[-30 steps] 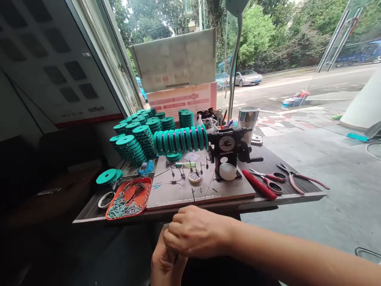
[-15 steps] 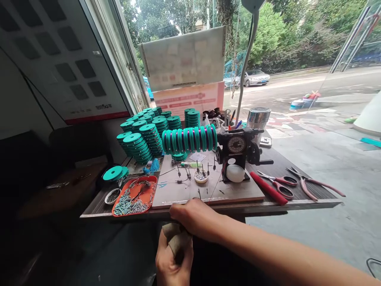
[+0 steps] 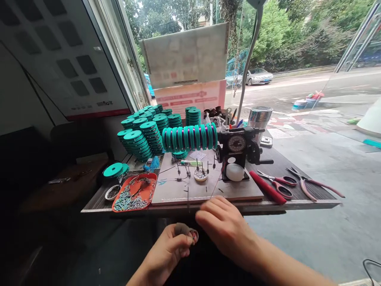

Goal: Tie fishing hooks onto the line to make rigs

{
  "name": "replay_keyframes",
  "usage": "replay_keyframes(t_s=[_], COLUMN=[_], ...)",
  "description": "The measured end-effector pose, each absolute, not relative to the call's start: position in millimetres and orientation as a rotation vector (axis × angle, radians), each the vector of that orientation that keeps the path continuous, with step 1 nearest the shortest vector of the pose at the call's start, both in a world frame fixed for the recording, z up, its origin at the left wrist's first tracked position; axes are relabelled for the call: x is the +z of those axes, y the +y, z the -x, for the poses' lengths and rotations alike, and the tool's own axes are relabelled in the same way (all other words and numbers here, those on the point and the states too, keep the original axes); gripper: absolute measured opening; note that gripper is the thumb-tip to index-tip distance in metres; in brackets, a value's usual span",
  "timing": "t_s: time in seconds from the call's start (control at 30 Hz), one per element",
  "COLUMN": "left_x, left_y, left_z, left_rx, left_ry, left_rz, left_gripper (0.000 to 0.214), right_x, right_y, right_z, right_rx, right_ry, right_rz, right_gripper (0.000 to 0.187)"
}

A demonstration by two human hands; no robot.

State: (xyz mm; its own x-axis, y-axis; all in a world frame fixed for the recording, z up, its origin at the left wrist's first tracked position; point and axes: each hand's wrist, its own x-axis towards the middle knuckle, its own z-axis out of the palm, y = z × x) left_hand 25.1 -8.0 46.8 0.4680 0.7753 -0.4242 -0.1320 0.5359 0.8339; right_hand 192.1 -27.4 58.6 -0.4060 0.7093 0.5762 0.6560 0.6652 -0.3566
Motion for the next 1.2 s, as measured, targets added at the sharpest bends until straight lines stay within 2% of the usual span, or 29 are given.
replay_keyframes(t_s=[0.07, 0.17, 0.23, 0.3, 0.37, 0.5, 0.57, 0.67, 0.73, 0.8, 0.87, 1.0, 1.13, 1.2], left_x=[46, 43, 43, 43, 42, 37, 32, 17, 4, -6, -11, -3, 4, 7], left_y=[-7, -11, -14, -16, -16, -17, -21, -33, -41, -45, -44, -30, -18, -16], left_z=[-26, -28, -29, -31, -33, -35, -34, -34, -35, -35, -34, -24, -14, -13], left_rx=[0.579, 0.579, 0.590, 0.593, 0.605, 0.713, 0.804, 1.056, 1.334, 1.526, 1.660, 1.800, 1.697, 1.656], left_ry=[0.875, 0.872, 0.850, 0.838, 0.855, 0.920, 0.955, 1.025, 1.138, 1.288, 1.378, 1.284, 1.067, 1.094], left_rz=[-0.677, -0.616, -0.598, -0.588, -0.598, -0.848, -1.148, -1.622, -1.735, -1.724, -1.812, -2.204, -2.631, -2.572], left_gripper=[0.004, 0.006, 0.007, 0.007, 0.007, 0.005, 0.004, 0.010, 0.015, 0.030, 0.032, 0.027, 0.029, 0.026], right_x=[43, 18, 4, -8, -19, -31, -23, 17, 53, 87, 109, 120, 115, 112], right_y=[-48, -67, -71, -73, -75, -82, -84, -74, -56, -31, -5, 32, 44, 41], right_z=[-199, -190, -178, -167, -162, -163, -167, -172, -174, -172, -167, -153, -141, -140], right_rx=[0.105, 0.601, 1.023, 1.199, 0.969, 0.026, -0.170, -0.374, -0.324, -0.113, 0.115, 0.232, 0.290, 0.305], right_ry=[-2.066, -1.825, -1.592, -1.471, -1.605, -2.012, -2.052, -2.238, -2.446, -2.673, -2.817, -2.860, -2.867, -2.839], right_rz=[1.004, 1.240, 1.327, 1.334, 1.360, 1.236, 1.166, 1.008, 0.907, 0.901, 0.886, 0.875, 0.854, 0.906], right_gripper=[0.019, 0.008, 0.021, 0.029, 0.032, 0.049, 0.056, 0.050, 0.038, 0.019, 0.012, 0.014, 0.015, 0.014])
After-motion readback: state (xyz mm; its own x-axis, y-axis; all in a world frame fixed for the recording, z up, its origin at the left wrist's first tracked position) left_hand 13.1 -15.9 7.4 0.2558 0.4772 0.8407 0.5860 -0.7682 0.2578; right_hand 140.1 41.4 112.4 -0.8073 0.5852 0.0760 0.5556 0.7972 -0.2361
